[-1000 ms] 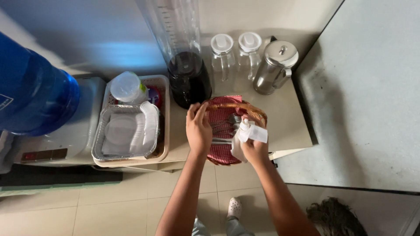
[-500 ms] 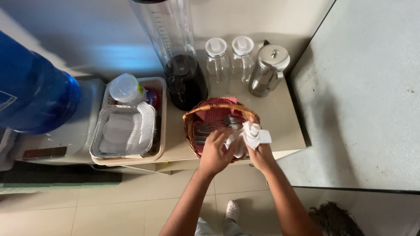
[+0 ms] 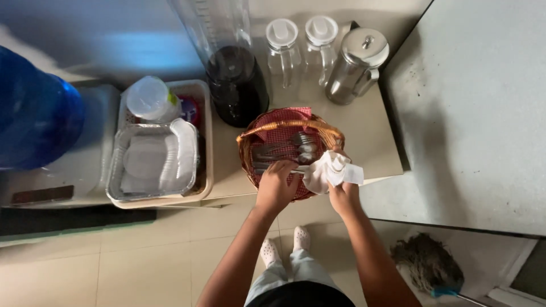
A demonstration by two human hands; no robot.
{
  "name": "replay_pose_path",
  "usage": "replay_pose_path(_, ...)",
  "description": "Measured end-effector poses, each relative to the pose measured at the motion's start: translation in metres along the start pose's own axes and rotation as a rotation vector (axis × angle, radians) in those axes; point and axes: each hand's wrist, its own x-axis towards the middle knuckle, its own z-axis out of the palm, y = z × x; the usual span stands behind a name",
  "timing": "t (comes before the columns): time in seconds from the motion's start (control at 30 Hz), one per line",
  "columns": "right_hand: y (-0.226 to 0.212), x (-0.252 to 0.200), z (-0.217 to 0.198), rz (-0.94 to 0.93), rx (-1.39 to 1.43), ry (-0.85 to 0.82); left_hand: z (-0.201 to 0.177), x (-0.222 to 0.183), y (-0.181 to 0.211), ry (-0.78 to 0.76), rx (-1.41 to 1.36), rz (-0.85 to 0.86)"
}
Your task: Polishing silverware including spoons, forks, and knives with a white cloth and placing them in a basket.
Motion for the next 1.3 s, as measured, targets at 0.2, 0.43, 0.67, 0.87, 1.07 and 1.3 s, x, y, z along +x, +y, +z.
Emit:
replay_pose_path(0.2, 0.019, 0.008, 0.005, -0.068, -0.033, 0.037, 0.033, 0.012, -0.030, -0.040, 0.100, -0.027)
replay_pose_path(0.43, 0.046, 0.014, 0.005, -0.057, 0.008, 0.041, 0.061, 0.019, -0.055, -0.325, 0.379, -0.219)
replay_pose_path(0.67, 0.064, 0.017, 0.003, -0.099, 0.081, 0.037, 0.069, 0.020, -0.066, -0.382, 0.501, -0.265)
replay_pose_path(0.87, 0.057, 0.020, -0.002, -0.117, 0.191, 0.050, 0.063, 0.022, -0.072, -0.379, 0.438, -0.234)
replay_pose_path(1.07, 0.044, 0.025, -0.022, -0.057, 0.202, 0.047, 0.041, 0.021, -0.060, -0.197, 0.141, -0.058)
replay_pose_path(1.3, -0.001, 0.040, -0.035, 0.092, 0.508, -0.228, 0.002, 0.021, 0.002, -0.068, -0.174, 0.073)
